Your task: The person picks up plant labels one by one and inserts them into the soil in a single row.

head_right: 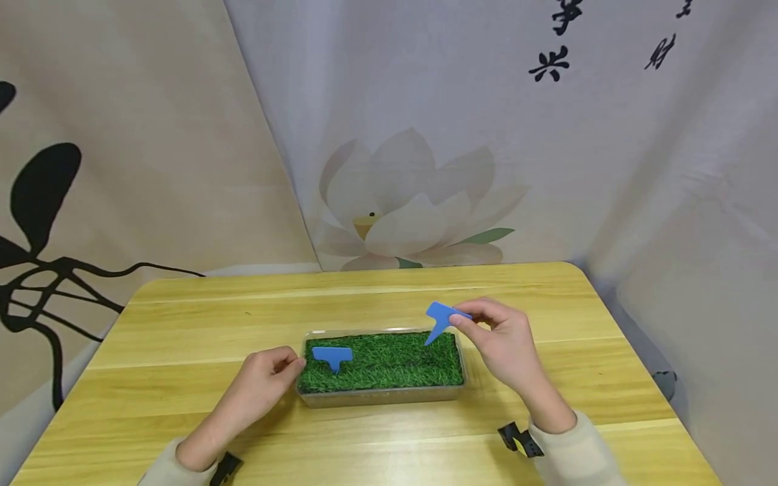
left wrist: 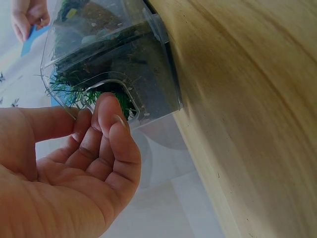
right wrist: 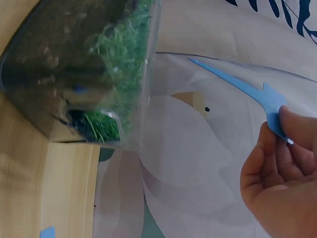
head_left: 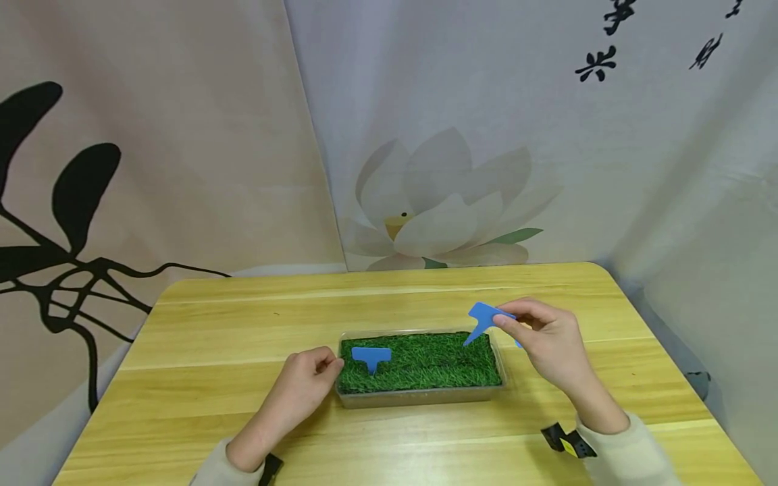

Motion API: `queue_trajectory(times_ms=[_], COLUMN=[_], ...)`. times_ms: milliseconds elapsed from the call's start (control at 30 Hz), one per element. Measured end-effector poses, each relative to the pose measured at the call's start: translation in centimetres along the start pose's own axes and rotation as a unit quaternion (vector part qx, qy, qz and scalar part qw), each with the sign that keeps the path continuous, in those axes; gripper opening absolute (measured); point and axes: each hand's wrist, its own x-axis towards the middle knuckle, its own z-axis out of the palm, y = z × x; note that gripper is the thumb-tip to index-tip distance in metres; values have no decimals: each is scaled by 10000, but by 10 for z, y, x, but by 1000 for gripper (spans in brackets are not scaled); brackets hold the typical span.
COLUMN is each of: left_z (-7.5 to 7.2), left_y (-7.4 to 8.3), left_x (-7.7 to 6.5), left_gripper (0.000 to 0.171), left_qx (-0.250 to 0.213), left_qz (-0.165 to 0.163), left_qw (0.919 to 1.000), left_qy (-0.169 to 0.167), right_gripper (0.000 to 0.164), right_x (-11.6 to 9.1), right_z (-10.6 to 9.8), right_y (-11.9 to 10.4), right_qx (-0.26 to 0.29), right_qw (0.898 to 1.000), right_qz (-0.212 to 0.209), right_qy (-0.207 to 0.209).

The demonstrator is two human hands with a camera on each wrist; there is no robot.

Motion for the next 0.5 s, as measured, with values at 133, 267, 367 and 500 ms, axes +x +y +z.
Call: queue_trajectory(times_ms=[133, 267, 367, 500], left_z=[0, 0, 0, 0], left_y=[1, 1, 1, 1], left_x=[0, 0, 0, -1], left_gripper=[35, 35, 35, 35], left_qx=[4, 9, 15, 26], left_qz=[0, -14, -30, -29], left_qw=[10000, 10000, 10000, 10000], left_qy=[11, 16, 6, 4], right_gripper=[11, 10, 9, 9], right_x=[0, 0, -1, -1], right_z=[7, 13, 16, 21], right_y=[1, 1, 2, 5], right_qx=[22, 25, -81, -142], right_qw=[9999, 9999, 9997, 9994], right_qz=[-86, -21, 20, -19], right_qy=[-52, -146, -227, -321])
